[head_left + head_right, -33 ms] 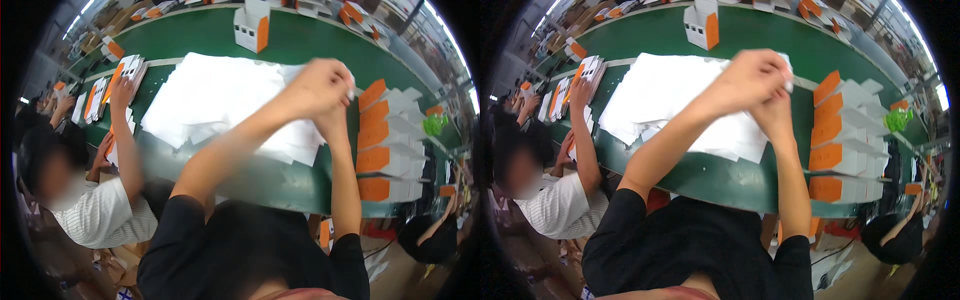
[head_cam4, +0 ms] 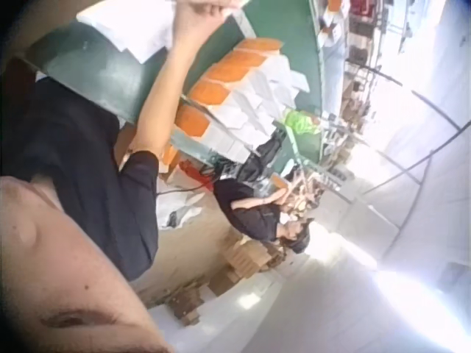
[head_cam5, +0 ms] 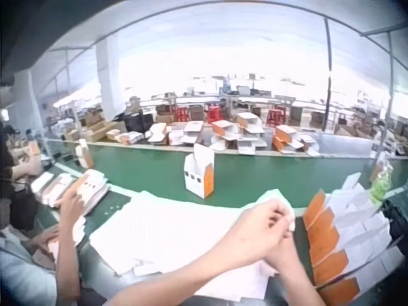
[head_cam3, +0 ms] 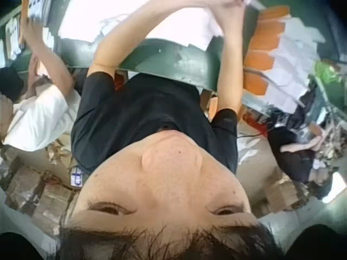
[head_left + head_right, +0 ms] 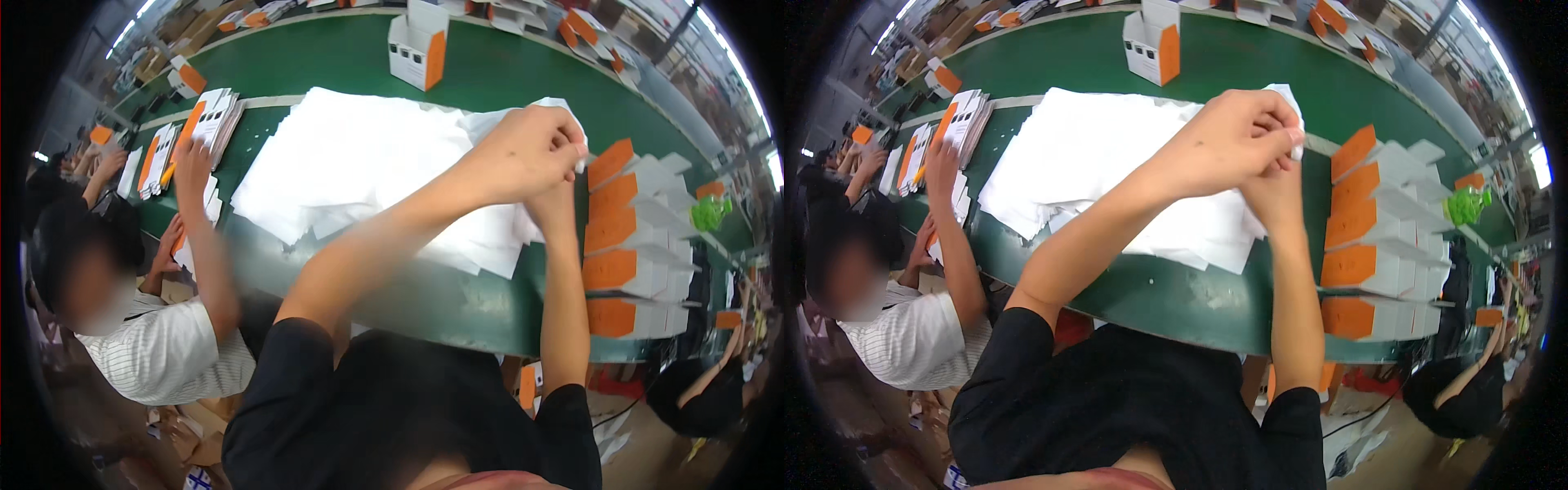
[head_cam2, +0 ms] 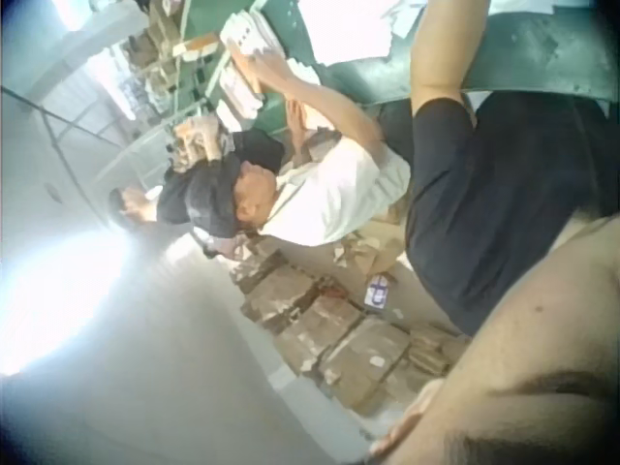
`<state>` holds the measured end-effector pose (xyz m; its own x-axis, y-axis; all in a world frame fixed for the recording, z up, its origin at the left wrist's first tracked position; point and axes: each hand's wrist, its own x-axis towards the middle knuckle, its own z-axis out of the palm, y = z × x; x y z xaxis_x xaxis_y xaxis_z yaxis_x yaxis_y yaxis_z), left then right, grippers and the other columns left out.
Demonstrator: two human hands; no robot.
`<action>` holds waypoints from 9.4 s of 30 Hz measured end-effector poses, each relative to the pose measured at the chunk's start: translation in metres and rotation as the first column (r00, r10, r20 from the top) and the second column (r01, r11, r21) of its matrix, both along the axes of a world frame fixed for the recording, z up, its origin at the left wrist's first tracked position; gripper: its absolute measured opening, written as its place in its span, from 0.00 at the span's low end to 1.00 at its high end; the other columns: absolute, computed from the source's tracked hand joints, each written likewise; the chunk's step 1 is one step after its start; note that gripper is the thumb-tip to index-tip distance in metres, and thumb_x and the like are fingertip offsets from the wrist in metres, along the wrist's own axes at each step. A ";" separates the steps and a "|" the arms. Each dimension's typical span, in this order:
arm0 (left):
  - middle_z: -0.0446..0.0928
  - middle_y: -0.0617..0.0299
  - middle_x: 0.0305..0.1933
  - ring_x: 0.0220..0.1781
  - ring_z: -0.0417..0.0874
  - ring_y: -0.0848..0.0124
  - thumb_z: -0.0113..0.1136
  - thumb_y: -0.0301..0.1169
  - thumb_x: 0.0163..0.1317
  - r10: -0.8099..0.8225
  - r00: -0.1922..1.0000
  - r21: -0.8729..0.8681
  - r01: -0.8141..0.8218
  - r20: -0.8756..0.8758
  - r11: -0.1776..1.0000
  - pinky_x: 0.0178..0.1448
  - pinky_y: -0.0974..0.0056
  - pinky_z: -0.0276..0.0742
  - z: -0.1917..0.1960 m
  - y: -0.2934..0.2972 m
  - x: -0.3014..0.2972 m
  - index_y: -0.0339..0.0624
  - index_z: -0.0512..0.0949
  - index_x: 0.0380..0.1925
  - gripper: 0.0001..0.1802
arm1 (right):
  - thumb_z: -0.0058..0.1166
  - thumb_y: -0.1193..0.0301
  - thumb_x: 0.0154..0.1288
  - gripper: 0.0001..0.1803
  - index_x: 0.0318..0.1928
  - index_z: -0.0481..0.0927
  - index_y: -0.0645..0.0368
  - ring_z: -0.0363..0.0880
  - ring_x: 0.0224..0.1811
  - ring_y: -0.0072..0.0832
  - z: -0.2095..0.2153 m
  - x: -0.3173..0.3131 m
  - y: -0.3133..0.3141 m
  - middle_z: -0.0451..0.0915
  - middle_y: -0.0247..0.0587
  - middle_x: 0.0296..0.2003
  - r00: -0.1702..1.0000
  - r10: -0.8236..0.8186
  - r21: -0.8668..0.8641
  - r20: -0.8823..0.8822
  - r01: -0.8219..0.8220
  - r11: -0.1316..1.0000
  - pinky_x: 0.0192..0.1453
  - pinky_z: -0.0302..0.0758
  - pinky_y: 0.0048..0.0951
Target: Packaging small electronic devices into plastic sleeves and cardboard boxes on a factory assembly line.
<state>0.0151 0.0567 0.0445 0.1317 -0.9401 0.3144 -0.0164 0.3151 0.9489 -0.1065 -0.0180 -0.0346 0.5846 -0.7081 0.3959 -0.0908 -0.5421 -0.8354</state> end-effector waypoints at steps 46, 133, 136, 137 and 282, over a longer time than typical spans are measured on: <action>0.67 0.44 0.70 0.75 0.63 0.48 0.58 0.48 0.66 0.293 0.416 -0.195 -0.262 0.861 0.945 0.75 0.41 0.56 -0.132 0.009 -0.008 0.39 0.72 0.64 0.32 | 0.56 0.72 0.70 0.08 0.46 0.82 0.60 0.82 0.39 0.31 -0.094 0.042 -0.193 0.81 0.40 0.40 0.951 -0.309 -0.271 -0.025 0.291 0.917 0.47 0.77 0.31; 0.64 0.41 0.73 0.77 0.60 0.49 0.46 0.52 0.69 0.284 0.352 -0.132 -0.396 0.892 0.909 0.79 0.40 0.46 -0.145 -0.001 0.018 0.29 0.66 0.68 0.39 | 0.48 0.55 0.79 0.24 0.30 0.79 0.61 0.66 0.26 0.16 -0.086 0.045 -0.184 0.72 0.29 0.22 0.966 -0.258 -0.045 -0.006 0.258 0.965 0.31 0.63 0.24; 0.63 0.41 0.74 0.78 0.60 0.49 0.46 0.52 0.69 0.288 0.365 -0.134 -0.391 0.885 0.910 0.80 0.40 0.46 -0.144 -0.002 0.017 0.28 0.66 0.68 0.39 | 0.48 0.56 0.79 0.24 0.30 0.79 0.62 0.67 0.26 0.17 -0.089 0.041 -0.191 0.72 0.29 0.23 0.981 -0.191 -0.026 0.021 0.191 0.981 0.32 0.64 0.24; 0.63 0.40 0.74 0.78 0.60 0.49 0.47 0.52 0.69 0.276 0.367 -0.124 -0.388 0.888 0.913 0.80 0.40 0.46 -0.143 -0.002 0.017 0.28 0.66 0.68 0.39 | 0.48 0.56 0.79 0.24 0.30 0.79 0.62 0.67 0.26 0.17 -0.090 0.041 -0.190 0.73 0.29 0.23 0.979 -0.201 -0.041 0.022 0.201 0.979 0.32 0.64 0.24; 0.81 0.50 0.30 0.32 0.84 0.51 0.58 0.36 0.59 0.486 0.320 -0.311 -0.467 0.813 0.828 0.36 0.47 0.79 -0.140 -0.007 0.036 0.37 0.81 0.29 0.12 | 0.48 0.55 0.79 0.25 0.31 0.79 0.64 0.66 0.26 0.17 -0.093 0.047 -0.189 0.70 0.29 0.22 0.987 -0.154 -0.070 -0.044 0.151 0.986 0.31 0.65 0.24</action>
